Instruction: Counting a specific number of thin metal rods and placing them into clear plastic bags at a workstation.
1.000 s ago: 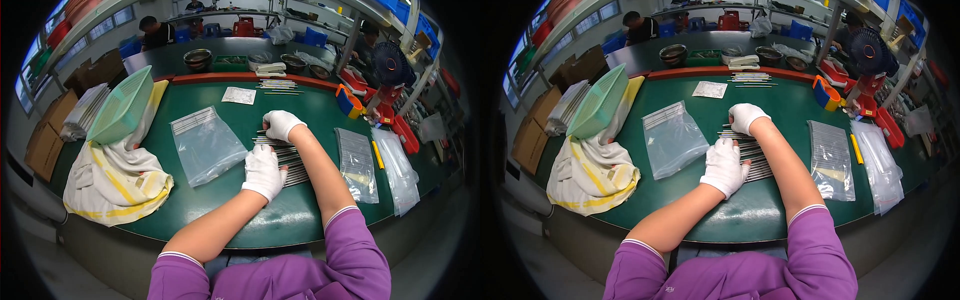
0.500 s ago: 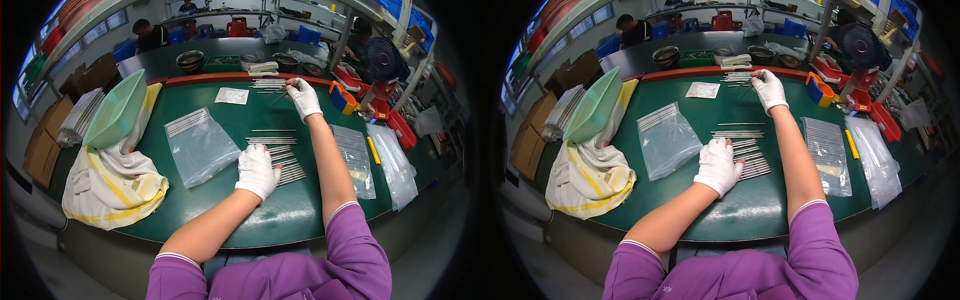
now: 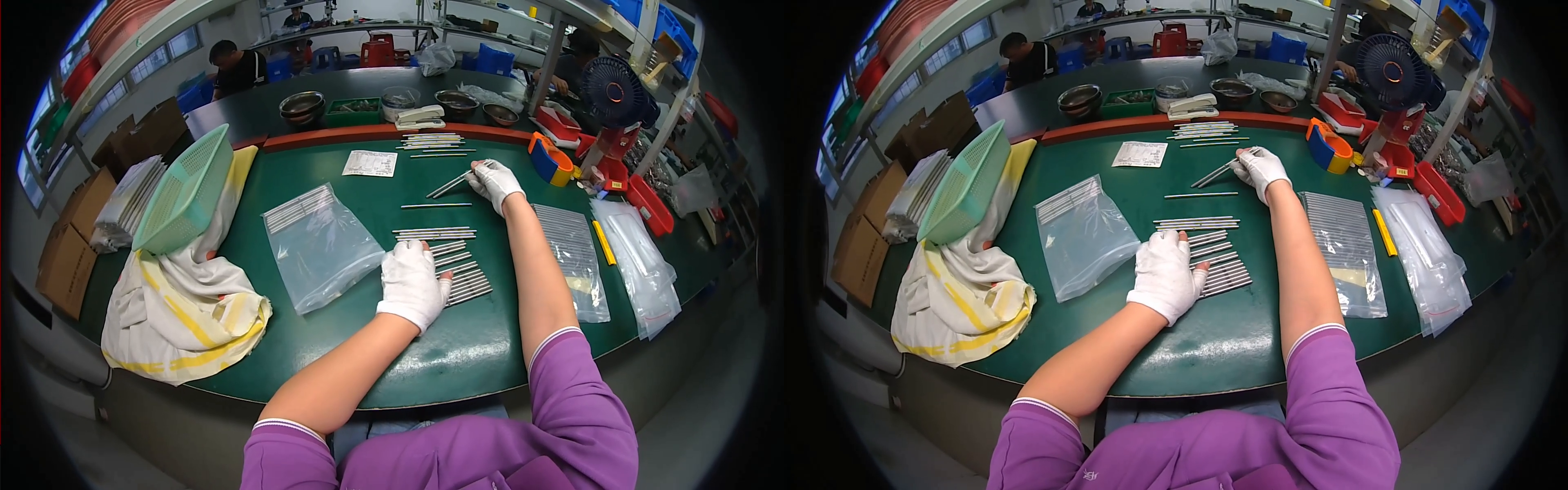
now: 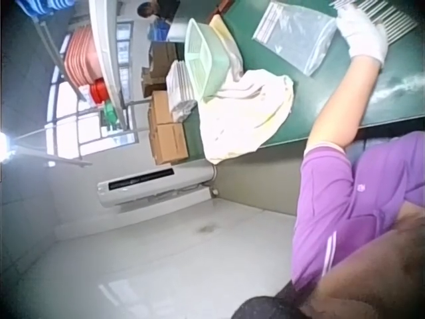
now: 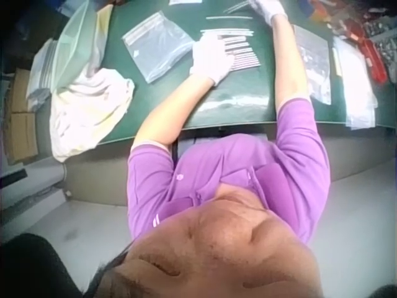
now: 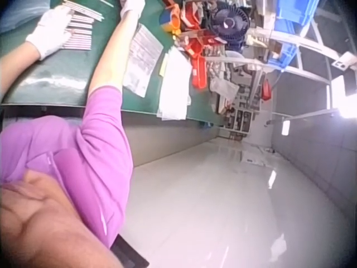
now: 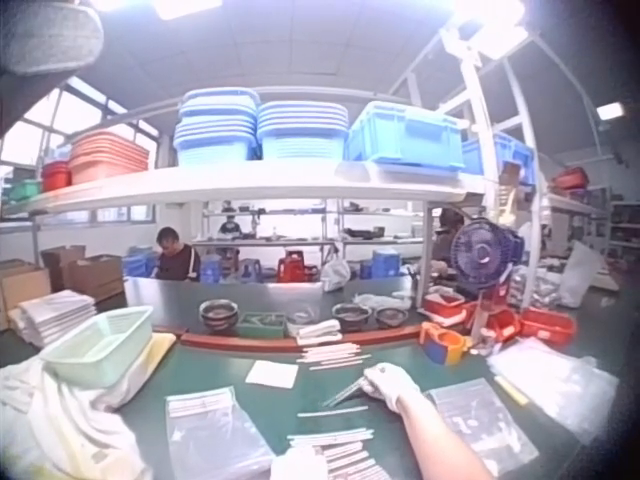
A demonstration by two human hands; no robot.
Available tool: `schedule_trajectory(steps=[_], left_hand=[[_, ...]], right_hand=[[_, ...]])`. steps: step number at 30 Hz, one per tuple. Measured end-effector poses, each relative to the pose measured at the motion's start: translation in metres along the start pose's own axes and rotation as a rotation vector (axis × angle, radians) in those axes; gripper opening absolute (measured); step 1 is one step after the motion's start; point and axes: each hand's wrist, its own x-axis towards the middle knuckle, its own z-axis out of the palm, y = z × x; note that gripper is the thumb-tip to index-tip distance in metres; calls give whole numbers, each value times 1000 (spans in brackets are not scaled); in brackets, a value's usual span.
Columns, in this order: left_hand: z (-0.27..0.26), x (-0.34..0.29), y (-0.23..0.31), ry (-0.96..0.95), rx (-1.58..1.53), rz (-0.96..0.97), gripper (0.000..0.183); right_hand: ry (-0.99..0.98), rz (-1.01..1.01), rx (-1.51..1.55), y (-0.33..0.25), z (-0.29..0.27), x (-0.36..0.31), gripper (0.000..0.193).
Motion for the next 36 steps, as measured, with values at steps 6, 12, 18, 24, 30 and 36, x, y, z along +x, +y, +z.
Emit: schedule_trajectory(steps=[6,12,18,24,30,36], left_hand=[[1,0,0,0,4,1,54],[-1,0,0,-17,8,1,55],[1,1,3,-15,25,7,55],[1,-2,-1,-1,27,5,55],[-2,-2,5,-43,45,1,56],[-2,-7,11,-88,100,-17,60]], right_hand=[[-239,-224,-486,5,-1,-7,13],[-231,-302,-992,-7,14,-20,22],[-349,-540,-1146,-8,22,-25,29],[-525,-324,-1255,-26,36,-41,23],[-428,-326,-1367,-28,40,-47,24],[-76,-280,-1516,-22,36,-41,34]])
